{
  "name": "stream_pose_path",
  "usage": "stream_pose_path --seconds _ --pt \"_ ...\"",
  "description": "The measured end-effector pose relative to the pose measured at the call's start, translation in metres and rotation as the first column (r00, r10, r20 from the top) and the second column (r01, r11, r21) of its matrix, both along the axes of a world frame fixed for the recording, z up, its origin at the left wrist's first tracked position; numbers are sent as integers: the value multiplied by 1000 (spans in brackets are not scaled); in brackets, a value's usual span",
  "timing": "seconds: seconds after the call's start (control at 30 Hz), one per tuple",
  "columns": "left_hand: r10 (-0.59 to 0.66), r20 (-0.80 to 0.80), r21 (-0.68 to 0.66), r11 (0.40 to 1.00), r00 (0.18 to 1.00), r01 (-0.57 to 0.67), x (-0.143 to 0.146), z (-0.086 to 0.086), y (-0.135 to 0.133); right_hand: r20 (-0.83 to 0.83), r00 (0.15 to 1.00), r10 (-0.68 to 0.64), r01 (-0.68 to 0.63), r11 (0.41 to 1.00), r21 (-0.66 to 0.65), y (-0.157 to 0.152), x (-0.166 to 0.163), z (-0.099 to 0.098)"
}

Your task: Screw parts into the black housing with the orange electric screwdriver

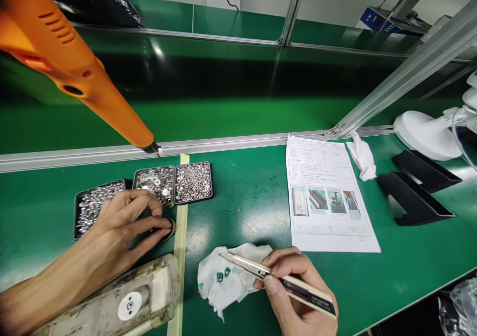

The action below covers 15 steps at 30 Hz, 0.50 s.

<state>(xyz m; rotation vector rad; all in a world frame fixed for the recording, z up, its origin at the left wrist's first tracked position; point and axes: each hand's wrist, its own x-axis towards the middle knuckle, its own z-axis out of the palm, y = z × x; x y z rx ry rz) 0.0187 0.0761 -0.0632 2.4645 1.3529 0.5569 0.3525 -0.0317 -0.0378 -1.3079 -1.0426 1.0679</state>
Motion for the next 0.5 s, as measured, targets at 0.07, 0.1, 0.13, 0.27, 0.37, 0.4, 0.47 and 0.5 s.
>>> stream_pose_path --seconds 0.07,0.1,0.13,0.27,0.37,0.4,0.47,0.5 --pt "9 7 0 1000 1000 -9 -3 2 0 -5 1000 18 -18 1000 -2 0 1 0" --pt "10 10 -1 1000 1000 -10 -4 3 0 -5 1000 24 -24 1000 -1 0 1 -1" --pt "9 13 -1 1000 1000 -9 -6 5 0 -4 1000 28 -28 1000 -1 0 1 -1" --pt "0 19 20 1000 1000 -1 -9 12 0 14 999 36 -36 999 2 -1 1 -3" --pt "14 26 27 1000 1000 -14 -11 13 0 18 999 46 -46 999 5 -1 1 -3" --pt "17 28 16 1000 999 -18 -12 13 1 13 999 45 -45 999 1 -1 1 -3" --pt "21 28 -12 1000 999 -20 -13 13 1 -3 999 36 -36 999 -3 -1 0 -3" --pt "23 25 -23 999 999 -22 -13 13 1 -14 1000 28 -28 1000 -4 -1 -1 -3"
